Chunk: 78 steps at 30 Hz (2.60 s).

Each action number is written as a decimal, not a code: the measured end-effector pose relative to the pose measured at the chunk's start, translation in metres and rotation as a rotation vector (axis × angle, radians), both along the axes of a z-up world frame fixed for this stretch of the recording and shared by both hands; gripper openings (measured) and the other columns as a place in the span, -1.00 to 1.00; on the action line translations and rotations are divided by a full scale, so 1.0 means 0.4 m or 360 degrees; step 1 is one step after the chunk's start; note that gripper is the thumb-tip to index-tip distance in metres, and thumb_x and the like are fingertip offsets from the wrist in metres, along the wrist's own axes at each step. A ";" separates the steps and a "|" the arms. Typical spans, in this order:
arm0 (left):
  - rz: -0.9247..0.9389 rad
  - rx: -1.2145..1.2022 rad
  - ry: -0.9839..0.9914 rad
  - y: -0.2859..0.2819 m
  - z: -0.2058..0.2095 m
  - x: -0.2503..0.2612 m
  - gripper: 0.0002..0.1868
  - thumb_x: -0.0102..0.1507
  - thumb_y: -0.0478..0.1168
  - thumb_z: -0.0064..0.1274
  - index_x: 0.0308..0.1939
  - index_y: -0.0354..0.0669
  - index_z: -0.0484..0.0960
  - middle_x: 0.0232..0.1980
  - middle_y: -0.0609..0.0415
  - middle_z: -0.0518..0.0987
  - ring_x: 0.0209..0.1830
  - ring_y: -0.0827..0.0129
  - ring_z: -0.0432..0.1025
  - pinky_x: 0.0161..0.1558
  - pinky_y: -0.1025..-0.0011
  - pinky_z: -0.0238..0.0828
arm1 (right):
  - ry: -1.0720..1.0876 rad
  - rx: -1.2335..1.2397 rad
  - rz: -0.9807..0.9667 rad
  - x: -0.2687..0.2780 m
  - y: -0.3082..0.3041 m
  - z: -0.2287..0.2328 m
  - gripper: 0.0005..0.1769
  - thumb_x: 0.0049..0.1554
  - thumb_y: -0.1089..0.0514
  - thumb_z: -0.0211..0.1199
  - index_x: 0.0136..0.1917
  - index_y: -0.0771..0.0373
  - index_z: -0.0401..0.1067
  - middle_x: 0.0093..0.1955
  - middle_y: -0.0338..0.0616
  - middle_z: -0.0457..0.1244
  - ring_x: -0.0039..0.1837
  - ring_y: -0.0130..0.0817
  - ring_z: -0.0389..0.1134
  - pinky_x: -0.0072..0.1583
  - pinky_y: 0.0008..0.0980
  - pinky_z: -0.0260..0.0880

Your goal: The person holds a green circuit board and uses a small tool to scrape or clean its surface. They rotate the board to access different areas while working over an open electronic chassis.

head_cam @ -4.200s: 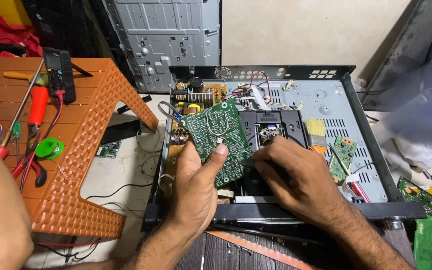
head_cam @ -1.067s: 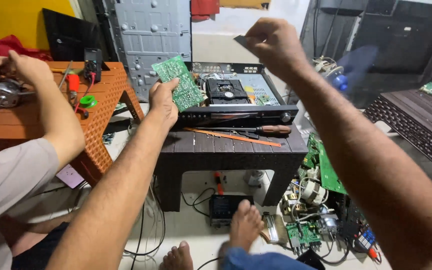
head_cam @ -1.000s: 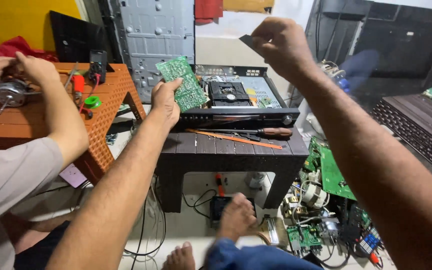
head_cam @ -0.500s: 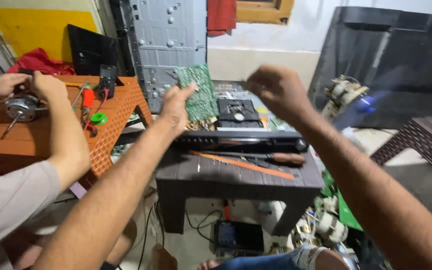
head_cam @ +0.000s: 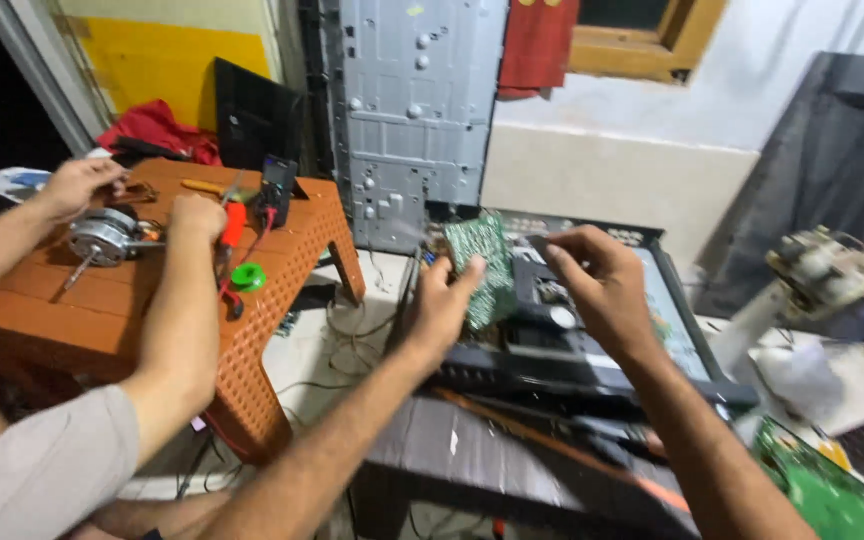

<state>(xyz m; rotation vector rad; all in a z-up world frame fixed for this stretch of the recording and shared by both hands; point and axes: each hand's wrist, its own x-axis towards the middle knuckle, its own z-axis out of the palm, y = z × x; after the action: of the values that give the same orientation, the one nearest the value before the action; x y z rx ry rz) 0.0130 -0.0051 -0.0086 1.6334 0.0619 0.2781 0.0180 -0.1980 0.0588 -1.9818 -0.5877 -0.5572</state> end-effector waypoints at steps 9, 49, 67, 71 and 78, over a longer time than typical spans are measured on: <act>-0.0168 -0.0468 0.0158 0.007 0.021 0.018 -0.65 0.26 -0.18 0.07 0.11 -0.18 0.56 0.07 0.01 0.66 0.06 0.26 0.54 0.16 0.27 0.50 | 0.0013 0.0093 0.0002 0.031 0.049 -0.003 -0.85 0.24 0.19 0.24 -0.01 0.32 0.52 -0.14 -0.10 0.37 -0.10 -0.41 0.35 -0.05 -0.45 0.39; -0.0358 -0.0881 -0.0167 0.017 -0.015 -0.015 -0.45 0.29 -0.27 0.00 0.37 -0.34 0.37 0.31 -0.15 0.55 0.31 0.22 0.42 0.37 0.26 0.35 | 0.0095 -0.0318 0.0195 0.013 -0.013 -0.127 -0.91 0.19 0.23 0.16 -0.03 0.22 0.46 -0.13 -0.22 0.37 -0.08 -0.41 0.41 -0.03 -0.47 0.45; -0.0202 -0.0798 -0.0192 0.015 -0.012 -0.029 -0.53 0.26 -0.16 0.08 0.21 -0.30 0.49 0.15 -0.04 0.61 0.12 0.35 0.45 0.21 0.35 0.42 | -0.0136 -0.0478 0.0284 0.013 -0.014 -0.145 -0.89 0.19 0.25 0.16 0.01 0.24 0.44 -0.15 -0.20 0.32 -0.15 -0.40 0.38 -0.09 -0.46 0.50; -0.0167 -0.0694 -0.0179 0.016 -0.007 -0.034 -0.58 0.26 -0.14 0.09 0.14 -0.27 0.52 0.09 0.01 0.62 0.06 0.39 0.45 0.17 0.39 0.41 | -0.0173 -0.0457 0.0275 0.008 -0.007 -0.133 -0.89 0.21 0.27 0.15 0.01 0.25 0.44 -0.19 -0.20 0.28 -0.20 -0.38 0.33 -0.16 -0.44 0.39; -0.0270 -0.0518 -0.0183 0.018 0.014 -0.050 -0.52 0.28 -0.06 0.04 0.20 -0.26 0.49 0.09 0.02 0.65 0.06 0.39 0.50 0.13 0.41 0.47 | -0.0138 -0.0478 0.0217 0.004 -0.005 -0.136 -0.88 0.19 0.28 0.19 0.02 0.28 0.43 -0.18 -0.18 0.29 -0.19 -0.37 0.36 -0.15 -0.44 0.44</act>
<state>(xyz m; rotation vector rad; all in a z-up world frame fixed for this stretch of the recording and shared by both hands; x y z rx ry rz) -0.0071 0.0019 -0.0031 1.2879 -0.1140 0.2183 0.0196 -0.2000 0.0045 -2.1842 -0.8969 -0.4949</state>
